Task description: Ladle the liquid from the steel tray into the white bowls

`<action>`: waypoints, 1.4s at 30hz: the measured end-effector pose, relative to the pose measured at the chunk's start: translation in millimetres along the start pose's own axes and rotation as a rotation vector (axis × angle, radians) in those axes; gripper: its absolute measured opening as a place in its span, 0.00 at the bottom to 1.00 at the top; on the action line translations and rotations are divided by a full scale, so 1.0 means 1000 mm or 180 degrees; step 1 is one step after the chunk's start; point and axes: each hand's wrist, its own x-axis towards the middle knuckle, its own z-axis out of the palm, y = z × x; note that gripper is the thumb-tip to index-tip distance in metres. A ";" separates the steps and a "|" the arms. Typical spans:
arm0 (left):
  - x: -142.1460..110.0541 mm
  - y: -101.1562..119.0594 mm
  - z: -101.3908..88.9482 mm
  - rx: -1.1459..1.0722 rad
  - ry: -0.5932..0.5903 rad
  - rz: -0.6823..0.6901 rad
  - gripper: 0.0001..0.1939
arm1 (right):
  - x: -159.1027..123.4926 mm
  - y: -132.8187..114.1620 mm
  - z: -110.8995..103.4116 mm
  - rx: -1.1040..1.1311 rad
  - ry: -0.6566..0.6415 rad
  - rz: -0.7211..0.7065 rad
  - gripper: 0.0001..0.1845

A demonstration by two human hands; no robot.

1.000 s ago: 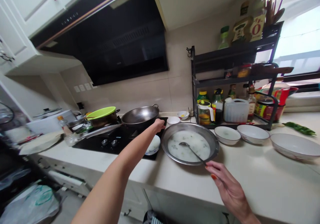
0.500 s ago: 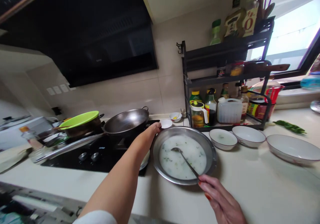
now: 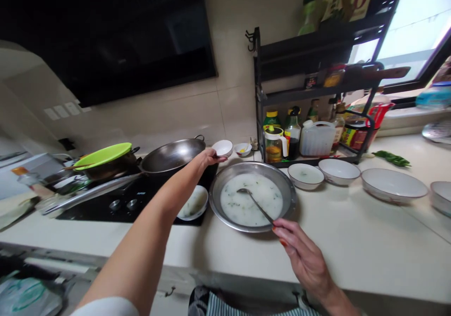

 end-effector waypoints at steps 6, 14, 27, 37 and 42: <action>-0.061 0.017 -0.011 -0.0246 0.0127 -0.0449 0.29 | 0.001 -0.005 0.005 -0.0047 0.0512 0.0142 0.18; -0.172 -0.002 -0.043 -0.0631 0.0135 -0.0146 0.22 | -0.005 -0.005 0.018 0.0393 0.0983 0.1441 0.15; -0.308 -0.108 -0.112 -0.1254 -0.0230 0.0275 0.04 | 0.000 -0.007 0.036 0.1569 0.1216 0.2455 0.28; -0.316 -0.200 -0.145 -0.1528 -0.0067 0.0067 0.12 | 0.000 -0.016 0.032 0.1841 0.1619 0.2787 0.36; -0.322 -0.207 -0.163 -0.1499 0.0306 0.0322 0.11 | -0.019 -0.048 0.054 0.2020 0.1665 0.3262 0.31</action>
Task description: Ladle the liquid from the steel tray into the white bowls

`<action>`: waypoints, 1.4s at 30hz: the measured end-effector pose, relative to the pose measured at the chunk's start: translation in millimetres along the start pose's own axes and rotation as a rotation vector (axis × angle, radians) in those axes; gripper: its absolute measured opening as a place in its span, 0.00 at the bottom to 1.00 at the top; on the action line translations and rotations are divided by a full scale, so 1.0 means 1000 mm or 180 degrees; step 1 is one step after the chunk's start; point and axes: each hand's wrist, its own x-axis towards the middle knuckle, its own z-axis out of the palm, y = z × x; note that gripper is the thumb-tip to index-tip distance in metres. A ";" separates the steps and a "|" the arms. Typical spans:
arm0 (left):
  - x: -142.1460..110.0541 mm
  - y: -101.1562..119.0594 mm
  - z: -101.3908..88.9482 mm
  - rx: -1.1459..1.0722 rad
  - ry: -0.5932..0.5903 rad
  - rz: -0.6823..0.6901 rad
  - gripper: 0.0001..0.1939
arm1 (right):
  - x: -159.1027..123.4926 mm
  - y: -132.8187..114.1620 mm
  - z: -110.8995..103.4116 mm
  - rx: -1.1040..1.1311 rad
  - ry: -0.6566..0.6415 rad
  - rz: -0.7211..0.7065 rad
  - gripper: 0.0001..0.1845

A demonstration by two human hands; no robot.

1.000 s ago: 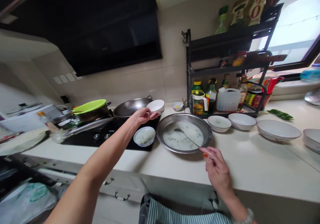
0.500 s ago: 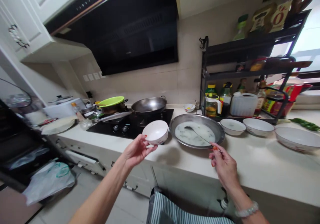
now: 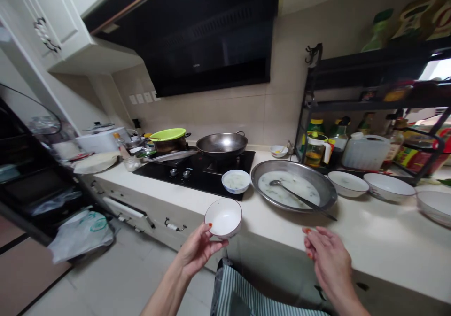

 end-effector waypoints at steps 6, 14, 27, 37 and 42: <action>-0.010 0.010 -0.026 0.0149 0.0124 0.0094 0.16 | -0.020 0.017 0.070 -0.0249 -0.1226 0.0627 0.31; -0.026 0.016 -0.052 0.0052 0.0346 0.0270 0.19 | 0.012 0.042 0.166 -0.0005 -0.1511 0.0938 0.28; -0.034 0.022 -0.070 -0.0135 0.0448 0.0256 0.25 | 0.019 0.064 0.217 0.0311 -0.1488 0.1134 0.18; -0.035 0.017 -0.079 -0.0270 0.0507 0.0353 0.20 | 0.006 0.076 0.259 0.0245 -0.1461 0.1282 0.21; -0.034 0.016 -0.079 -0.0261 0.0549 0.0353 0.21 | 0.009 0.079 0.268 0.0201 -0.1471 0.1336 0.18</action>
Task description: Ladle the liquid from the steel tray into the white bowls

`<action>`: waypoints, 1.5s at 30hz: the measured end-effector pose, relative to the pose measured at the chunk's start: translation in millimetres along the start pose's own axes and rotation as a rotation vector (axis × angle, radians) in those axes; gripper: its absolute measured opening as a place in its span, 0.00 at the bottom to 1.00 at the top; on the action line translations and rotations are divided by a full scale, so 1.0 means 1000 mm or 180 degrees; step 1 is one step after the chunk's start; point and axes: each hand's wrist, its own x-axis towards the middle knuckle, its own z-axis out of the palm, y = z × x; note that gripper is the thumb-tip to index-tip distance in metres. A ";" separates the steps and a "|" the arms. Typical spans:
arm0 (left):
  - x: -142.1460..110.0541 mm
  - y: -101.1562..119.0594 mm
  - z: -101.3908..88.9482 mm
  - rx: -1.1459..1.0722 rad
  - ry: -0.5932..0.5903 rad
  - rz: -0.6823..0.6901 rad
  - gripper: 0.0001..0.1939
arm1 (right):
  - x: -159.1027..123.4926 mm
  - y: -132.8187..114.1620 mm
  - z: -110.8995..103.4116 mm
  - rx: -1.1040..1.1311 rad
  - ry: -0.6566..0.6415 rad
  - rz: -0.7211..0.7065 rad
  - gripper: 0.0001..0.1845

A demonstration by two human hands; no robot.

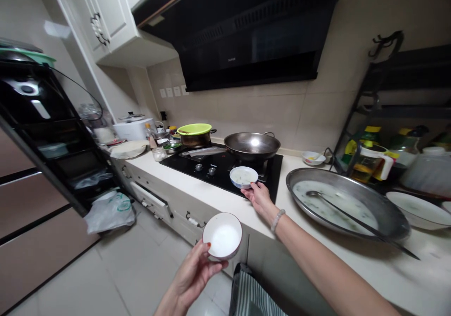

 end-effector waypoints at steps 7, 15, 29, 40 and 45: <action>0.008 -0.005 0.013 -0.0013 -0.0008 -0.0053 0.19 | -0.024 -0.011 -0.033 -0.0017 0.0175 0.0054 0.06; 0.035 -0.018 0.065 -0.0069 -0.0301 -0.0096 0.09 | -0.096 -0.049 -0.135 0.0240 0.0537 -0.0231 0.10; 0.106 -0.039 0.148 0.0032 -0.0563 -0.0080 0.18 | -0.113 -0.067 -0.188 0.0326 0.0960 -0.0870 0.14; 0.130 -0.042 0.162 0.0235 -0.0605 0.0088 0.16 | -0.132 -0.081 -0.201 0.0138 0.1043 -0.0784 0.20; 0.137 -0.042 0.165 0.0343 -0.0694 0.0347 0.15 | -0.137 -0.094 -0.232 -0.0236 0.1682 -0.1294 0.30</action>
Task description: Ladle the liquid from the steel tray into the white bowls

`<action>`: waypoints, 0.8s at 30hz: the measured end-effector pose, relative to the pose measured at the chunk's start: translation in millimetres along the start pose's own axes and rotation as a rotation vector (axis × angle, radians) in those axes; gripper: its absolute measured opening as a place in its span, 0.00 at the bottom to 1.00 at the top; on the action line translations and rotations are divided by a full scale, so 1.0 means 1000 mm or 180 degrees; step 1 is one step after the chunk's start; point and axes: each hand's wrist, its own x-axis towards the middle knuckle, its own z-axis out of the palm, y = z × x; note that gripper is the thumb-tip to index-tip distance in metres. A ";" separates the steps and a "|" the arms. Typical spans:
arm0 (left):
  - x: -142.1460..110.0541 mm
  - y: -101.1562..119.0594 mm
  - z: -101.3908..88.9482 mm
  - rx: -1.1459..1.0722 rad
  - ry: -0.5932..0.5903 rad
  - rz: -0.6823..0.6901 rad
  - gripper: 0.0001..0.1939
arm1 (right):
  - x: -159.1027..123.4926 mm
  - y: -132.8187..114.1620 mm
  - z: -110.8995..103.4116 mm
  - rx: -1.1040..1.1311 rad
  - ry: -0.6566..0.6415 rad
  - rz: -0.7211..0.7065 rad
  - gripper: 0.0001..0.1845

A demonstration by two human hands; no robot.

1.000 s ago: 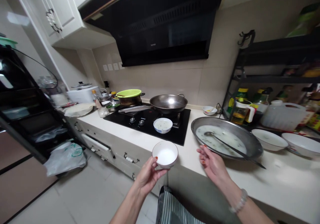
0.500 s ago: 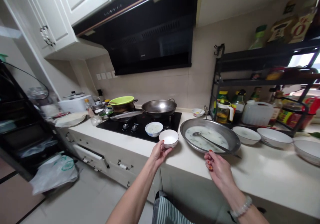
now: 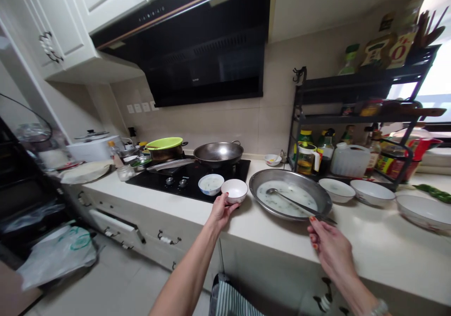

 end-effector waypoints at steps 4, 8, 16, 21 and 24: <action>0.006 -0.005 0.001 -0.0031 -0.0095 0.0075 0.15 | 0.019 -0.012 -0.018 -0.0641 -0.0035 -0.0848 0.43; 0.012 -0.012 -0.001 -0.0001 -0.0125 0.0077 0.15 | 0.036 -0.020 -0.028 -0.1754 -0.0361 -0.1351 0.27; 0.021 -0.019 -0.008 0.0077 -0.0341 0.0227 0.17 | 0.028 -0.044 -0.042 -0.2682 -0.0631 -0.3571 0.14; 0.023 -0.021 -0.008 0.0133 -0.0348 0.0313 0.18 | 0.023 -0.064 -0.034 -0.2750 -0.0604 -0.4022 0.12; 0.023 -0.021 -0.008 0.0134 -0.0322 0.0320 0.18 | 0.031 -0.067 -0.020 -0.2764 -0.0772 -0.3829 0.14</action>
